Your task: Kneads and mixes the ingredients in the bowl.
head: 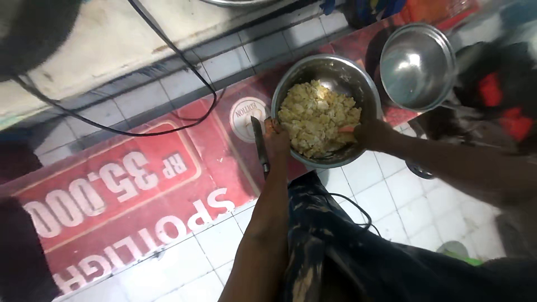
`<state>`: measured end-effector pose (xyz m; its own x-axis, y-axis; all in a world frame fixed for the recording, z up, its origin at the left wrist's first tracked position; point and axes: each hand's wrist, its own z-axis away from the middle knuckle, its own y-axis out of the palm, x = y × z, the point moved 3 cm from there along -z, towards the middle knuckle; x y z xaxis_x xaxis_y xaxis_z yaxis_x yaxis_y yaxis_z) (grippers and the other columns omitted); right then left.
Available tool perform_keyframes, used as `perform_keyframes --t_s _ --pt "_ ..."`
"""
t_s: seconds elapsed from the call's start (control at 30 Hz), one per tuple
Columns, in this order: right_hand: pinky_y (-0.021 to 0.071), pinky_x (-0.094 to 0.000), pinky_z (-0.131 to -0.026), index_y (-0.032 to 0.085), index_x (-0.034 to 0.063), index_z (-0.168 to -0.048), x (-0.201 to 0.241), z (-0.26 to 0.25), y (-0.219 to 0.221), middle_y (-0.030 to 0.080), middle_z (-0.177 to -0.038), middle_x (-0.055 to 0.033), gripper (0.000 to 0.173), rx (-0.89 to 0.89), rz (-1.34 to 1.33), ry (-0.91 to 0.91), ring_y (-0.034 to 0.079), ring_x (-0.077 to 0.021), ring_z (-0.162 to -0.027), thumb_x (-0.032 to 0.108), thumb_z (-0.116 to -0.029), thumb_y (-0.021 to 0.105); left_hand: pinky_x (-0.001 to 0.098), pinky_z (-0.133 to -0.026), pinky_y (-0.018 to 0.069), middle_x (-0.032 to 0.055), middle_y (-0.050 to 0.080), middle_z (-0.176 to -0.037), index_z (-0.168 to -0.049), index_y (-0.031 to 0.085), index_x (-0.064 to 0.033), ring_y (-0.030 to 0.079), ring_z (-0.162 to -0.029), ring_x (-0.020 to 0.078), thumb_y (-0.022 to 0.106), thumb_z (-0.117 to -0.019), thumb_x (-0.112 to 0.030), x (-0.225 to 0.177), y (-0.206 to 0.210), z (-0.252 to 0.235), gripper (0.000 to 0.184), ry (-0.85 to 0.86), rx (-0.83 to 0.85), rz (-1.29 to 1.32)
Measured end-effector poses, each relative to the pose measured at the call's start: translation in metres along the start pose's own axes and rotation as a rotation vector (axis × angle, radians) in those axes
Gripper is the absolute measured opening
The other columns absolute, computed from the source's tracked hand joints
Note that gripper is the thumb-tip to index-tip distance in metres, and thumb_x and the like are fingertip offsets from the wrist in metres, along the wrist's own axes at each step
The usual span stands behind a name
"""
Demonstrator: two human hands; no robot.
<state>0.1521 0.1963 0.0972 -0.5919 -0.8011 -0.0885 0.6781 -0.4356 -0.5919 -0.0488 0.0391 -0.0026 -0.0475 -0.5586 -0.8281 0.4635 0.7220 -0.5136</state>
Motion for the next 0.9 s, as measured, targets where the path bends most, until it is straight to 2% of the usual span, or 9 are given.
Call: perform_keyframes --t_s 0.1,0.17,0.33,0.47,0.53,0.67,0.8,0.83,0.9 --pt "0.0468 -0.0724 -0.093 0.066 -0.0046 -0.121 -0.003 -0.04 0.008 0.066 -0.122 -0.0294 0.029 0.144 -0.08 -0.038 0.062 -0.0502 -0.118 0.014 -0.0996 0.064 0.0469 -0.088 0.054 0.0196 0.069 -0.102 -0.13 0.059 0.0018 0.068 -0.095 0.0284 0.039 -0.1107 -0.018 0.001 -0.001 0.0 0.034 -0.042 0.039 -0.015" --pt "0.0455 -0.0712 -0.095 0.067 -0.0094 -0.115 -0.018 -0.066 0.018 0.066 -0.118 -0.0311 0.028 0.184 -0.126 -0.112 0.062 -0.0497 -0.115 0.014 -0.1005 0.062 0.0476 -0.088 0.0543 0.0195 0.069 -0.104 -0.132 0.059 0.0002 0.068 -0.096 0.0287 0.04 -0.1109 -0.02 0.003 -0.002 0.001 0.035 -0.064 0.059 -0.016" --pt "0.0445 -0.0651 -0.102 0.063 -0.0083 -0.126 -0.006 -0.064 0.019 0.064 -0.123 -0.0302 0.032 0.278 -0.262 -0.145 0.061 -0.0466 -0.119 0.015 -0.1046 0.059 0.0469 -0.087 0.0551 0.0191 0.07 -0.102 -0.132 0.06 0.0001 0.069 -0.094 0.0286 0.041 -0.1106 -0.021 0.004 -0.002 0.0 0.035 -0.046 0.054 -0.007" --pt "0.0479 -0.0647 -0.097 0.064 -0.0074 -0.123 -0.002 -0.051 0.047 0.065 -0.12 -0.0292 0.033 0.262 -0.497 0.033 0.063 -0.0443 -0.113 0.019 -0.1032 0.063 0.0497 -0.087 0.0543 0.0207 0.07 -0.104 -0.131 0.06 0.0006 0.069 -0.095 0.0308 0.041 -0.1104 -0.02 -0.003 -0.001 -0.004 0.035 -0.066 0.097 -0.015" --pt "0.0531 -0.0555 -0.077 0.066 -0.005 -0.111 0.005 -0.048 0.061 0.066 -0.103 -0.0244 0.028 0.209 -0.585 0.08 0.065 -0.0367 -0.09 0.021 -0.1028 0.063 0.0485 -0.087 0.054 0.0217 0.069 -0.103 -0.129 0.06 0.0034 0.068 -0.095 0.0308 0.041 -0.1097 -0.017 -0.005 -0.003 -0.004 0.034 -0.055 0.096 0.003" --pt "0.047 -0.0632 -0.099 0.063 -0.0075 -0.124 0.032 -0.048 0.061 0.064 -0.123 -0.0295 0.039 0.219 -0.782 0.122 0.062 -0.0424 -0.115 0.026 -0.1064 0.055 0.0462 -0.09 0.0538 0.0213 0.07 -0.106 -0.127 0.062 0.0038 0.069 -0.097 0.0293 0.042 -0.1098 -0.016 -0.005 -0.001 -0.005 0.033 -0.017 0.059 0.012" --pt "0.0489 -0.0408 -0.069 0.061 0.0007 -0.125 0.038 -0.042 0.05 0.06 -0.099 -0.0145 0.034 0.172 -1.123 0.229 0.054 -0.0215 -0.079 0.029 -0.1086 0.051 0.0527 -0.089 0.0537 0.0234 0.069 -0.108 -0.134 0.058 -0.0002 0.069 -0.1 0.035 0.04 -0.1111 -0.021 -0.001 -0.006 0.006 0.036 -0.039 0.1 -0.027" --pt "0.048 -0.0384 -0.067 0.061 0.0012 -0.122 0.035 -0.039 0.043 0.059 -0.097 -0.0122 0.031 0.136 -1.175 0.255 0.053 -0.0192 -0.076 0.027 -0.1075 0.053 0.0562 -0.088 0.0545 0.0247 0.068 -0.112 -0.139 0.053 -0.0027 0.068 -0.103 0.0384 0.038 -0.1118 -0.025 0.003 -0.008 0.014 0.039 -0.043 0.121 -0.063" --pt "0.0522 -0.0494 -0.082 0.06 -0.0045 -0.125 0.025 -0.031 0.029 0.063 -0.111 -0.0209 0.033 0.049 -1.115 0.275 0.06 -0.029 -0.094 0.022 -0.105 0.057 0.0566 -0.097 0.0526 0.0251 0.063 -0.128 -0.148 0.042 -0.0019 0.064 -0.117 0.0388 0.033 -0.1125 -0.03 0.01 -0.009 0.039 0.046 -0.069 0.17 -0.144"
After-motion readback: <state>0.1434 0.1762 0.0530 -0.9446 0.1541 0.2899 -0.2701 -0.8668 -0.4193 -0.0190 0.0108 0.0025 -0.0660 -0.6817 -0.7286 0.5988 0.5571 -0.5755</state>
